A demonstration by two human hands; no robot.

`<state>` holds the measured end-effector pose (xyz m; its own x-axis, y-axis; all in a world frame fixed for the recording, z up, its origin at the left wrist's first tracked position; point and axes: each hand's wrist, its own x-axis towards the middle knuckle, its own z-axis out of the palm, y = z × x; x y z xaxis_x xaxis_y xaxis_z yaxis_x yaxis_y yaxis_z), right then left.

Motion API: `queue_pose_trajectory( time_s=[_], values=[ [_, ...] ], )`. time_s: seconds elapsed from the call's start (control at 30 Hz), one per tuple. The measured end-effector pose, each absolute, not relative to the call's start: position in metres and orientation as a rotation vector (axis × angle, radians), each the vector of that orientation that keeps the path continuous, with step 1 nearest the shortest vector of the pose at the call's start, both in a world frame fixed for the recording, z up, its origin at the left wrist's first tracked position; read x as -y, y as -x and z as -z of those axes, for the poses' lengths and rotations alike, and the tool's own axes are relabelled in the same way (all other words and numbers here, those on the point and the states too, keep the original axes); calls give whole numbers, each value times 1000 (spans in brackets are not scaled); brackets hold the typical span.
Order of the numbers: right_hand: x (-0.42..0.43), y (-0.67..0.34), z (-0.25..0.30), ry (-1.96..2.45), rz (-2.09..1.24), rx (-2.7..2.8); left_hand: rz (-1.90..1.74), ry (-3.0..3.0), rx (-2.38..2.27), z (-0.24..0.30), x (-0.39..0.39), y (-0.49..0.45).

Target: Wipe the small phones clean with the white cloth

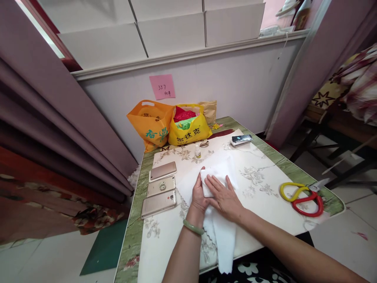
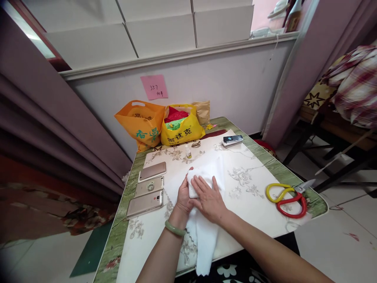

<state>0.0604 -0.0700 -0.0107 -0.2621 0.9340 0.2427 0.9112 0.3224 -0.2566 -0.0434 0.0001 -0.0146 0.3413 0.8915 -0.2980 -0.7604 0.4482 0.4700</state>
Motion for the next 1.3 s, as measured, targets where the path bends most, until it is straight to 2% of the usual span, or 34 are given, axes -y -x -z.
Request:
queue_pose_trajectory(
  time_s=[0.13,0.43,0.6,0.73,1.03,1.3],
  values=[
    [54,-64,12,1714,-112,2177,-1122,-253,-622,11,4,42],
    [108,-74,21,1356,-93,2422,-984,-259,-598,16,0,51],
    [60,-77,15,1510,-83,2319,-1030,-212,-727,22,-2,47],
    [37,-78,12,1703,-76,2202,-1011,-272,-600,21,-2,46],
    [113,-84,19,1373,-74,2412,-979,-265,-574,14,-1,48],
    [45,-79,9,1619,-31,2251,-961,-233,-756,17,0,48]
  ],
)
